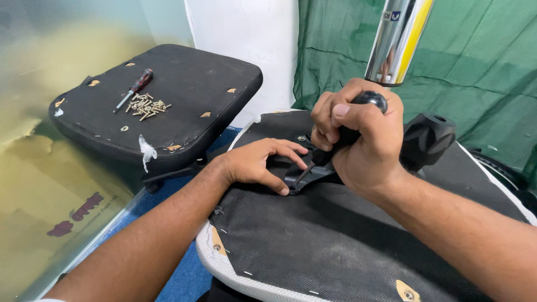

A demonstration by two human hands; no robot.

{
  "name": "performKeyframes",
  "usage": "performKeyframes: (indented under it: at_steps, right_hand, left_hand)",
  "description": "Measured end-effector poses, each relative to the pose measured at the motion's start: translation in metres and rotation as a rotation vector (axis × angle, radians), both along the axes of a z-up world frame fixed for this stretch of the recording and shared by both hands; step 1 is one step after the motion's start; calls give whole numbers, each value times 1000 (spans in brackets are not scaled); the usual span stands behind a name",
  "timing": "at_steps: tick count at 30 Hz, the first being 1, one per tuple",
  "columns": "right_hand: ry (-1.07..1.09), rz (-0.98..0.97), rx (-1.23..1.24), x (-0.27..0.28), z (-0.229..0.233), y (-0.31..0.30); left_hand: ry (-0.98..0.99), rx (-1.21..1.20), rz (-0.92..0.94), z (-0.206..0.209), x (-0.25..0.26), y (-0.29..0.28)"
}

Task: The person uses a screwdriver to fasten screws into the base of an office chair, securing the central column to the seat. The person works on multiple screw holes around the base, tightening each screw in sequence.

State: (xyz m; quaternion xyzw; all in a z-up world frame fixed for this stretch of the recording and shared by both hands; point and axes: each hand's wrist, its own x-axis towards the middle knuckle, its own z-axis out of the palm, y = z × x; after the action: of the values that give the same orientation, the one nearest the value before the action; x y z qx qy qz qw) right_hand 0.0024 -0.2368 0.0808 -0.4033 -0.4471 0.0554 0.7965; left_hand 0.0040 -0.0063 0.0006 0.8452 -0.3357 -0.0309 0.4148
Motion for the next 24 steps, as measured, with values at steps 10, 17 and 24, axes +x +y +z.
performKeyframes:
  at_steps: [10,17,24]
  right_hand:
    - [9,577,-246,41,27,13]
    - [144,4,-271,26,28,48]
    - [109,292,-248,31,30,24]
  left_hand:
    - [18,73,76,5,-1,-7]
    - [53,-75,-11,16,-9,-17]
    - [242,-8,82,22,-4,-32]
